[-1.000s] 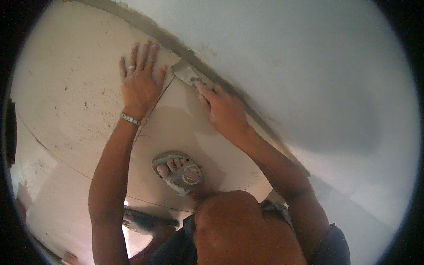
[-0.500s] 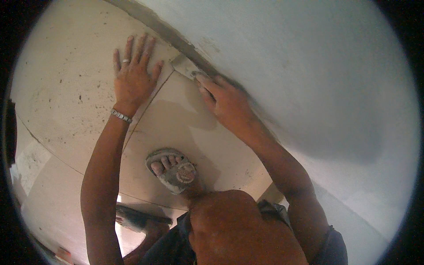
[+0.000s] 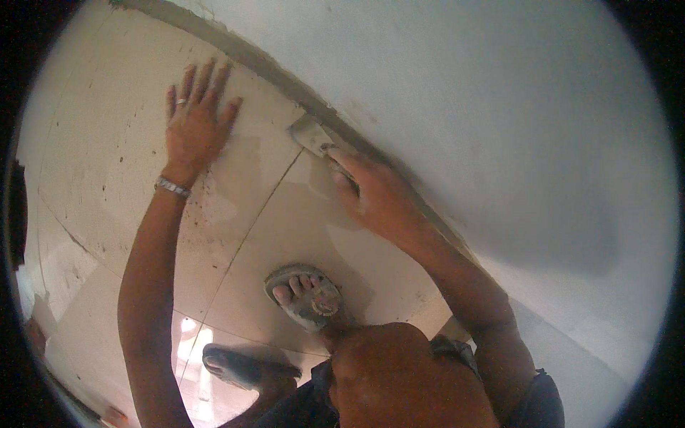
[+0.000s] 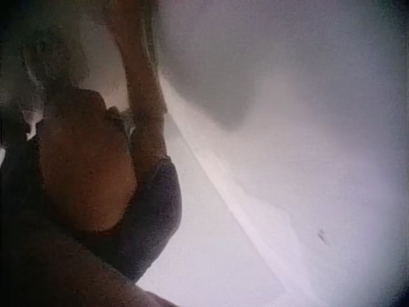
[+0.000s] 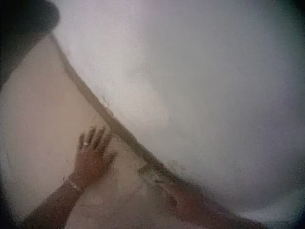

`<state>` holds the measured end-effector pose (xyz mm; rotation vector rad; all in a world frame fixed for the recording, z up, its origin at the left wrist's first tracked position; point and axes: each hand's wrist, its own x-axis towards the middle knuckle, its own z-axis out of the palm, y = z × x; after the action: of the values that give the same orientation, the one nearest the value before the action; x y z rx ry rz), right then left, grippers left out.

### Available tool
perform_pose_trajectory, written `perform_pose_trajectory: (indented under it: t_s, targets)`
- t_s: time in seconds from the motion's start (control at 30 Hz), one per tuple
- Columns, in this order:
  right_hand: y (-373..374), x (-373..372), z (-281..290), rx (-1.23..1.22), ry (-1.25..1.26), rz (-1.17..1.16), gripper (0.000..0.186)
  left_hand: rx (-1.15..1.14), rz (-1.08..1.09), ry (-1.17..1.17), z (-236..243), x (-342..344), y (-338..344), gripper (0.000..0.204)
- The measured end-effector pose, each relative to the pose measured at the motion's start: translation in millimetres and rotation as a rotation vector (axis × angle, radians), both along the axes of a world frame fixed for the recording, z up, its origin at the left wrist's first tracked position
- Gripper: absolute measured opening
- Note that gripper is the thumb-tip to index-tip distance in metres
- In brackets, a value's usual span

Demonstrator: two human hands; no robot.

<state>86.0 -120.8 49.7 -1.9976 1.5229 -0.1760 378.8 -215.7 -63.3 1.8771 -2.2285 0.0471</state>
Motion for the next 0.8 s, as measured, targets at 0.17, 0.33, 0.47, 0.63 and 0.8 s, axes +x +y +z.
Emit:
perform_pose_trajectory:
  t_s: [0.17, 0.33, 0.47, 0.63, 0.8]
  targets:
    - [-5, 8, 20, 0.079, 0.086, -0.041, 0.038, -0.034, 0.167, -0.088, 9, 46, -19, 0.062]
    - [0, 12, 26, 0.048, 0.199, -0.009, 0.038, -0.052, 0.222, -0.131, 3, 68, -12, 0.06]
    - [-15, 24, 30, 0.077, 0.193, 0.006, 0.037, -0.029, 0.275, -0.131, 5, 63, -3, 0.059]
    - [-10, 20, 23, 0.101, 0.149, -0.049, 0.034, 0.004, 0.28, -0.119, 6, 64, -4, 0.058]
    - [-19, 22, 25, 0.106, 0.143, -0.023, 0.034, -0.006, 0.277, -0.099, 4, 67, -4, 0.058]
